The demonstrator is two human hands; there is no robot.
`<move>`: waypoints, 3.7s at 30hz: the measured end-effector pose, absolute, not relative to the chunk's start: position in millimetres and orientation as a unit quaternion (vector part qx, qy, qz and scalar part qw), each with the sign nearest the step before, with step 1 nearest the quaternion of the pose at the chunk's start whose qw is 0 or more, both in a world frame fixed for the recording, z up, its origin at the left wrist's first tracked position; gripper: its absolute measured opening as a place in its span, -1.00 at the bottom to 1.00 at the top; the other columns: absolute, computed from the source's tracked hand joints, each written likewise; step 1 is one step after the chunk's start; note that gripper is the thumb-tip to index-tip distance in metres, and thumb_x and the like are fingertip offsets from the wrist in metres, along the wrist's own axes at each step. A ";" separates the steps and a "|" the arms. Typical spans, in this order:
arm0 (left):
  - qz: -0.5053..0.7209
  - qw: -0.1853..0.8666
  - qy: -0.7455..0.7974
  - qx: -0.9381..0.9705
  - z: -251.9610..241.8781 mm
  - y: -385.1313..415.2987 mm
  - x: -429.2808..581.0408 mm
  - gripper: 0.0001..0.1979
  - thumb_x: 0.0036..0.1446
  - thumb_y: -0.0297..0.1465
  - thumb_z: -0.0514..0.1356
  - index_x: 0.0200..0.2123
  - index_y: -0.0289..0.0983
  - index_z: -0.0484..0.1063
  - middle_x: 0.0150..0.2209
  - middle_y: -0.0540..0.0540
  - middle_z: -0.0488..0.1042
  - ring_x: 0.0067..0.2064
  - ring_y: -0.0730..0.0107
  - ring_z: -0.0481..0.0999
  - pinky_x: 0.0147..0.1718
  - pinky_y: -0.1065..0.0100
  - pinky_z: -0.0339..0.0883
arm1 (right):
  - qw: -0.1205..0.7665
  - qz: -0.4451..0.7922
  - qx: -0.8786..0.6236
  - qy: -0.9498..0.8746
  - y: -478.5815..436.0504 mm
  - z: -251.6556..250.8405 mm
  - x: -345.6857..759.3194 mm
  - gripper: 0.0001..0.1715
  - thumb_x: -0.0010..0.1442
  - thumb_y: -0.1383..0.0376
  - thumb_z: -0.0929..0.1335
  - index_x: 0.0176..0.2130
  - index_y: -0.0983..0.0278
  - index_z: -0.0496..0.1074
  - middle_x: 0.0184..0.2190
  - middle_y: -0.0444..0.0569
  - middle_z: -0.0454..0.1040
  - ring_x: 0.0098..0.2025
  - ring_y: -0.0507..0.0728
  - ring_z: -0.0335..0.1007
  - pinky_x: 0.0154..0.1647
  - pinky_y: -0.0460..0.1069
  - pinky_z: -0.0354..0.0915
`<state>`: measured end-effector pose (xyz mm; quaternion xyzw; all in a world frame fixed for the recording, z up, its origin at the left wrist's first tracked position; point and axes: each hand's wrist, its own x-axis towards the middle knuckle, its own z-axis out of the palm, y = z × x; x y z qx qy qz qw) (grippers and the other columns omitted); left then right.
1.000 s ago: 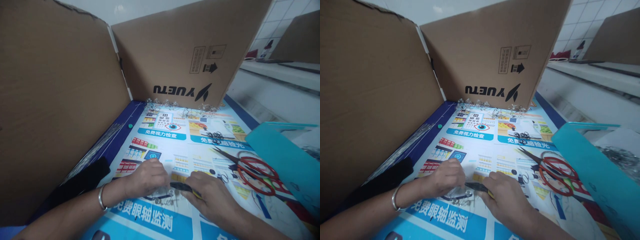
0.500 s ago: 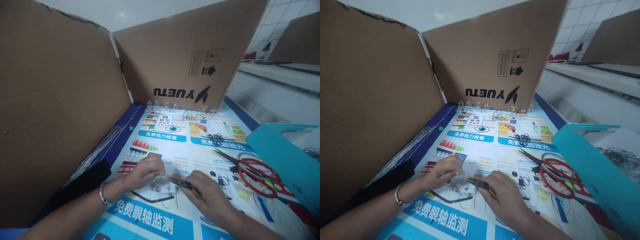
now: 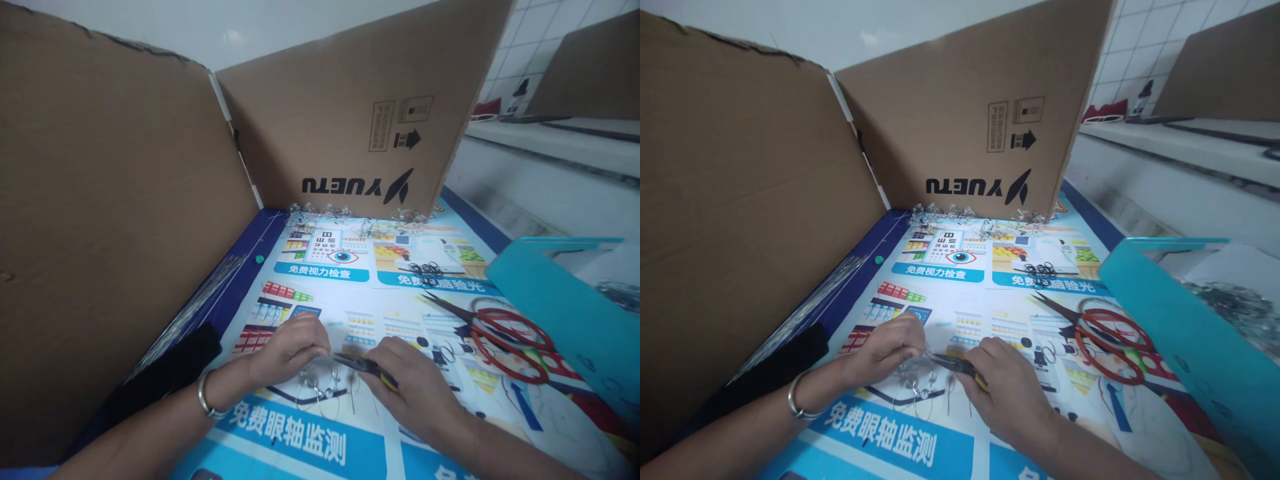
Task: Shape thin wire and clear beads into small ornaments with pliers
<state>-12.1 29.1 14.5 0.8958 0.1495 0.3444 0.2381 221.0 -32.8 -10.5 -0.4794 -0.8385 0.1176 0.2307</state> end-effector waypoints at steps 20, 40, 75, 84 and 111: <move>0.341 0.191 0.159 0.907 12.6 24.4 -7.3 -0.82 0.24 -0.42 0.03 -0.39 -0.32 0.33 -0.47 -0.06 0.42 -0.38 0.43 0.37 -0.28 0.33 0.24 | 0.190 0.101 -0.488 -0.846 -33.9 -11.1 219.9 -0.82 0.22 0.24 0.22 -0.29 0.24 0.37 -0.38 -0.02 0.38 -0.31 0.12 0.29 -0.36 -0.03 0.19; 0.338 0.193 0.164 0.906 13.1 24.5 -7.2 -0.85 0.23 -0.44 0.04 -0.38 -0.32 0.34 -0.46 -0.06 0.42 -0.38 0.43 0.38 -0.28 0.33 0.22 | 0.171 0.128 -0.493 -0.843 -32.8 -7.7 220.0 -0.74 0.24 0.20 0.19 -0.28 0.24 0.39 -0.38 -0.01 0.40 -0.31 0.11 0.31 -0.36 -0.05 0.17; 0.389 0.195 0.308 0.846 6.0 34.3 -5.4 -0.85 0.19 -0.47 0.09 -0.25 -0.30 0.46 -0.32 -0.12 0.52 -0.28 0.39 0.49 -0.27 0.37 0.37 | 0.128 0.118 -0.546 -0.820 -0.1 -2.7 227.7 -0.76 0.21 0.19 0.20 -0.35 0.22 0.38 -0.36 -0.06 0.41 -0.25 0.11 0.32 -0.32 -0.05 0.17; 0.399 0.175 0.297 0.849 4.5 34.5 -7.2 -0.85 0.19 -0.47 0.08 -0.27 -0.31 0.46 -0.36 -0.13 0.52 -0.30 0.38 0.48 -0.31 0.36 0.37 | 0.006 0.062 -0.546 -0.835 -14.9 31.4 252.6 -0.79 0.15 0.20 0.24 -0.37 0.23 0.42 -0.38 -0.01 0.43 -0.30 0.17 0.34 -0.38 -0.01 0.14; 0.164 -0.062 0.082 0.981 50.2 -33.1 7.0 -0.92 0.15 -0.51 0.09 -0.31 -0.31 0.38 -0.48 -0.02 0.40 -0.44 0.38 0.33 -0.40 0.29 0.15 | -0.046 -0.080 -0.508 -0.857 -50.4 30.0 230.5 -0.82 -0.04 0.51 0.33 -0.49 0.24 0.43 -0.49 -0.01 0.43 -0.39 0.17 0.32 -0.46 0.02 0.03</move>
